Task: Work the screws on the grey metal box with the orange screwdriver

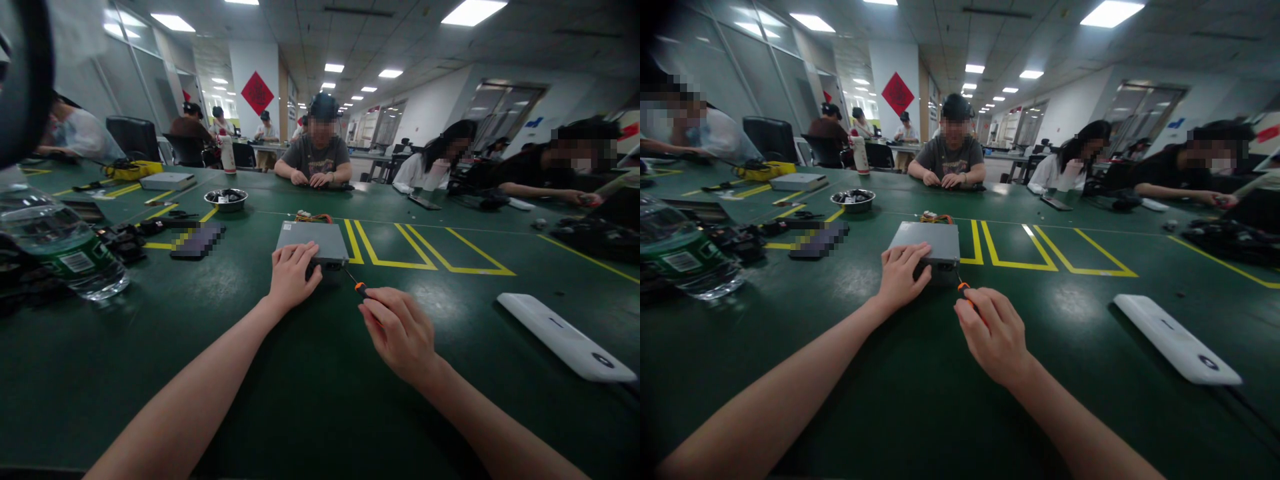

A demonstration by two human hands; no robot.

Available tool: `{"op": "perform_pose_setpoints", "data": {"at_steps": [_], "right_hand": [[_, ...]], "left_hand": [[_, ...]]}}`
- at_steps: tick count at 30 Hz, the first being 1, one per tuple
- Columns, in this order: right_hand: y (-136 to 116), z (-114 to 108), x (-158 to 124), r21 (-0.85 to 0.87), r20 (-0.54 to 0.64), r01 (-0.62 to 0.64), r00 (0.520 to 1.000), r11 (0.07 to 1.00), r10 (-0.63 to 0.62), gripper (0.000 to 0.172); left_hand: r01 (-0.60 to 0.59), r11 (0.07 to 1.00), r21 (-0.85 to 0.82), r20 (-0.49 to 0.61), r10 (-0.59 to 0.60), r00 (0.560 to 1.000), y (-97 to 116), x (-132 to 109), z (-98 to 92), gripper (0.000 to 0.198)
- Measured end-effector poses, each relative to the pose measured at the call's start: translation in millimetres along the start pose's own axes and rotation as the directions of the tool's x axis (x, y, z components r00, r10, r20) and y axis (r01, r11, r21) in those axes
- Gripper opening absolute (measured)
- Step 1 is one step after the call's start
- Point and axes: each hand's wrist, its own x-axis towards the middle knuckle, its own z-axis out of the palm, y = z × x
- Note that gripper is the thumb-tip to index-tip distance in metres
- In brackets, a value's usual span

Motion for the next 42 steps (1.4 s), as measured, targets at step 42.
{"op": "perform_pose_setpoints", "data": {"at_steps": [42], "right_hand": [[-12.3, -7.0, 5.2, 0.041, 0.150, -0.102, 0.984, 0.994, 0.094, 0.005]], "left_hand": [[-0.008, 1.000, 0.027, 0.008, 0.008, 1.000, -2.0, -0.5, 1.9, 0.035]]}}
